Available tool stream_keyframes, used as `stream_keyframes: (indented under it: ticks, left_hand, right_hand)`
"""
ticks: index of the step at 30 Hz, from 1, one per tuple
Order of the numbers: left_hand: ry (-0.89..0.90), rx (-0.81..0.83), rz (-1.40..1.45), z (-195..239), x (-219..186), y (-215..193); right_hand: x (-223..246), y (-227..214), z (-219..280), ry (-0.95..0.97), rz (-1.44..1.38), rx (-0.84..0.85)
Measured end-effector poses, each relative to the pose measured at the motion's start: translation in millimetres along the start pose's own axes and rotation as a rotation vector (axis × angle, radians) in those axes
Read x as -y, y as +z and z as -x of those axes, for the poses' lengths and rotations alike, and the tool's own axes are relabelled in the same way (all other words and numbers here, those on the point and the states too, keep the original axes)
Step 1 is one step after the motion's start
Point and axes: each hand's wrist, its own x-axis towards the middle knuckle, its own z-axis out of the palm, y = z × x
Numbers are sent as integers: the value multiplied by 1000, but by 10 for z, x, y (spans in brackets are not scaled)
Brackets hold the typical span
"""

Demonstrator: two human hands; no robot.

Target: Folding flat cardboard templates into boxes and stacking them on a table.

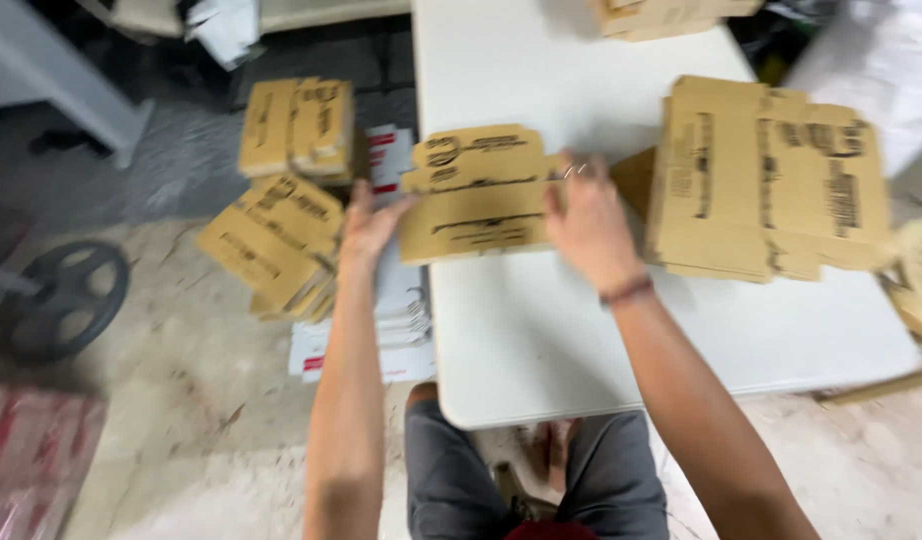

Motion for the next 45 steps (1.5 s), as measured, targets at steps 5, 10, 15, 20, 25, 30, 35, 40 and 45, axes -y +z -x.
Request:
stream_keyframes:
  ticks: [5, 10, 15, 20, 25, 30, 35, 40, 45]
  left_hand:
    - [723, 10, 94, 356, -401, 255]
    - [429, 700, -476, 1249, -1286, 1304]
    - [521, 597, -753, 914, -978, 2365]
    - [394, 630, -750, 975, -1184, 2400]
    - [333, 591, -711, 905, -1271, 2438]
    - [362, 659, -748, 1140, -1565, 2306]
    - [367, 662, -787, 1178, -1661, 2277]
    - [336, 647, -875, 1056, -1549, 2428]
    - [316, 601, -895, 989, -1420, 2445]
  right_hand:
    - [-545, -1132, 876, -262, -313, -465]
    - [-2298, -1467, 84, 418, 226, -247]
    - [-2560, -1395, -253, 786, 44, 3]
    - [-2728, -1503, -446, 812, -291, 2]
    - [-2538, -1659, -560, 872, -323, 133]
    - [-2643, -1586, -798, 807, 32, 254]
    - [-2760, -1480, -903, 755, 188, 232]
    - [-1868, -1989, -563, 853, -94, 318]
    - [-1635, -2108, -273, 952, -526, 281]
